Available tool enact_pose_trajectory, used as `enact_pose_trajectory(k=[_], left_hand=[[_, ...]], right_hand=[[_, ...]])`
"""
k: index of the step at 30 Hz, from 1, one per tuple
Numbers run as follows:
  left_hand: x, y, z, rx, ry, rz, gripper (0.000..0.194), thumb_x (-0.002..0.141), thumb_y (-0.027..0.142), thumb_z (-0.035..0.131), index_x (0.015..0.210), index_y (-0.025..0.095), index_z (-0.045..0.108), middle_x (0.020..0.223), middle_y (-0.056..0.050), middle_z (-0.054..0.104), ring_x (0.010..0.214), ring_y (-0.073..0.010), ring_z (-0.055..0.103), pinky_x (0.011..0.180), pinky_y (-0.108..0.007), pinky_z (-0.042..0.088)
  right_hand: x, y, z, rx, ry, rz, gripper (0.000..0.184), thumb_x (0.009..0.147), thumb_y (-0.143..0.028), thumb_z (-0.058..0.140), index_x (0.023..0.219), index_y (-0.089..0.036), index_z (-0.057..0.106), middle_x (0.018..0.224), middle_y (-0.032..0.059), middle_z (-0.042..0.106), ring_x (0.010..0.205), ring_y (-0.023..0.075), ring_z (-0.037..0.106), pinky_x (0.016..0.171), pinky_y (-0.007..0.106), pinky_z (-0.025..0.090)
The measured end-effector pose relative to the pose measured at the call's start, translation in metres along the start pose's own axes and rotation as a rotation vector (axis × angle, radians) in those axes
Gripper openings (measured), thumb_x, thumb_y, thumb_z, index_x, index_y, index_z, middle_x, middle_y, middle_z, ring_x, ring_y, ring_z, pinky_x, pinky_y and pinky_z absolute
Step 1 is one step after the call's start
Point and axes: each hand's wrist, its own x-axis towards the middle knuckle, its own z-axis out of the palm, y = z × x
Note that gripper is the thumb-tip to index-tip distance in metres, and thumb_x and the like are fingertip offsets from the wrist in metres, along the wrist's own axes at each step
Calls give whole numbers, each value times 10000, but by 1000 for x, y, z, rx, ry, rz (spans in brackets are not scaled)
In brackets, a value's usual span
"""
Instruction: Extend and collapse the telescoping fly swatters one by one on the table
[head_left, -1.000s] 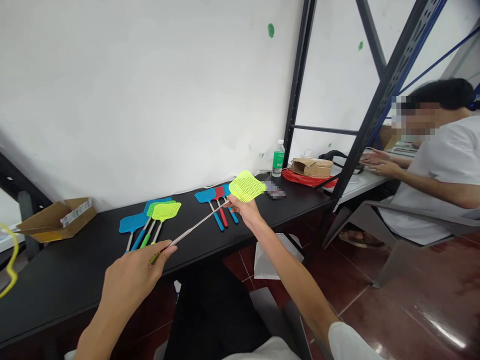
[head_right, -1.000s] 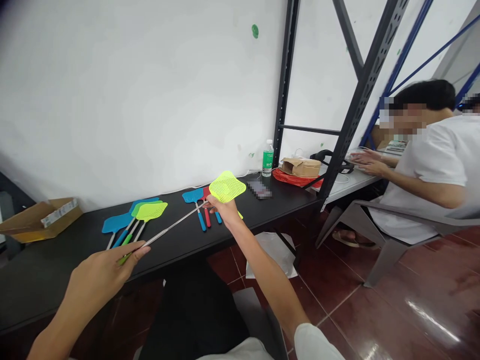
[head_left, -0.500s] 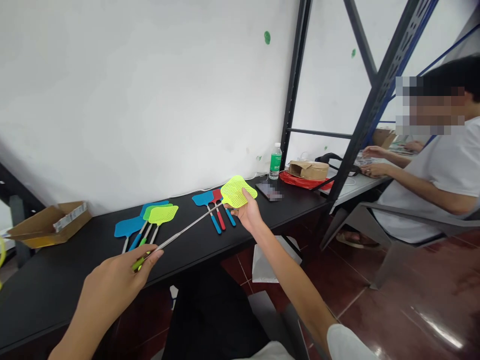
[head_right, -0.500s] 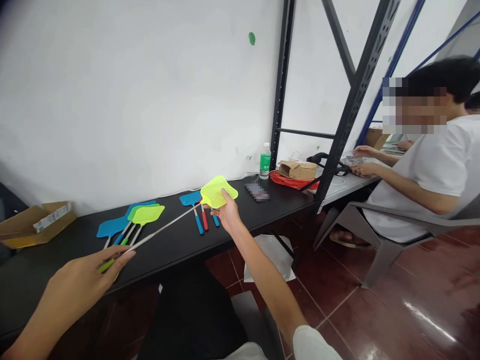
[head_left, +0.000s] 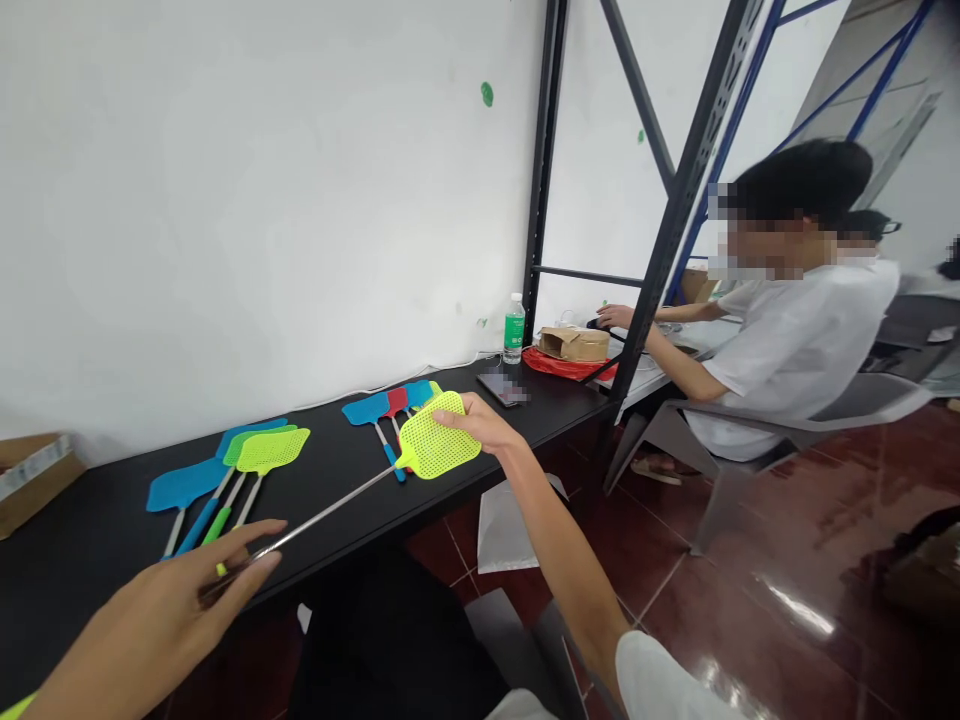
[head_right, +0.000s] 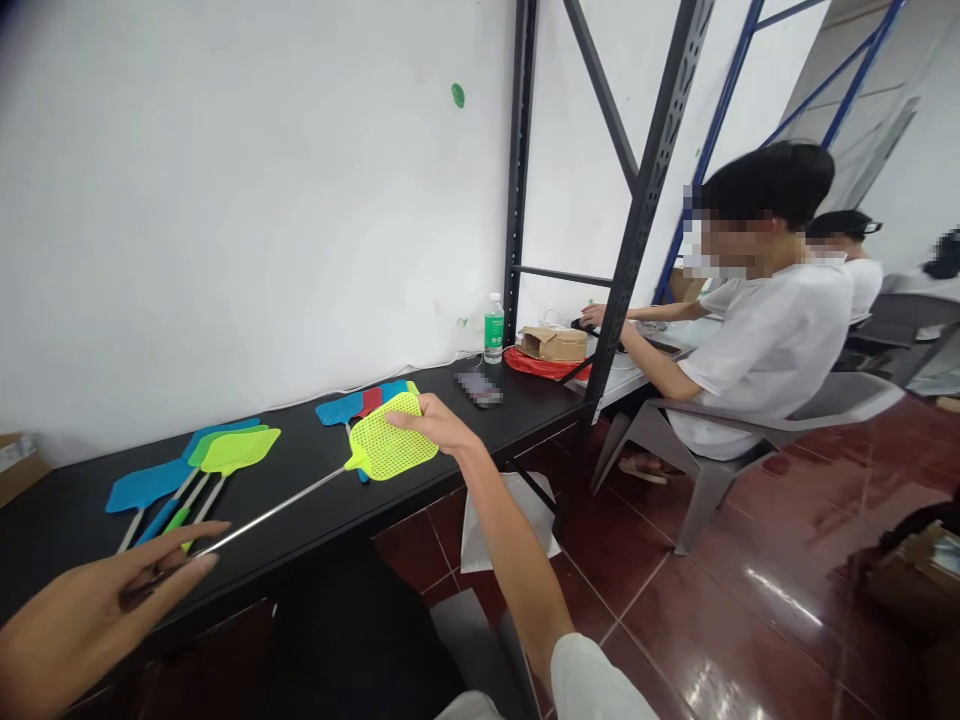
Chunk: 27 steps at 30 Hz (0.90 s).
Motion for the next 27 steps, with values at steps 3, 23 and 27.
enact_pose_trajectory(k=[3, 23, 27], left_hand=[[0, 21, 0, -73, -94, 80, 461, 894, 621, 487, 1158, 351, 752, 996, 19, 797, 901, -237, 742, 737, -279, 550], [-15, 52, -11, 152, 156, 58, 445, 942, 576, 423, 1058, 336, 779, 938, 14, 803, 781, -232, 737, 637, -286, 480], [-11, 25, -25, 135, -16, -58, 438, 890, 636, 497, 1084, 362, 777, 848, 11, 797, 714, -233, 723, 603, -281, 480]], right_hand=[[2, -1, 18, -41, -93, -49, 388, 770, -457, 801, 966, -124, 764, 909, 90, 755, 852, 219, 721, 770, 328, 562], [-2, -1, 38, 266, -40, 86, 431, 740, -453, 833, 995, -120, 733, 950, 106, 757, 859, 229, 722, 791, 343, 560], [4, 4, 31, 264, 34, 107, 410, 719, -420, 853, 938, -97, 729, 900, 120, 757, 824, 239, 726, 750, 334, 561]])
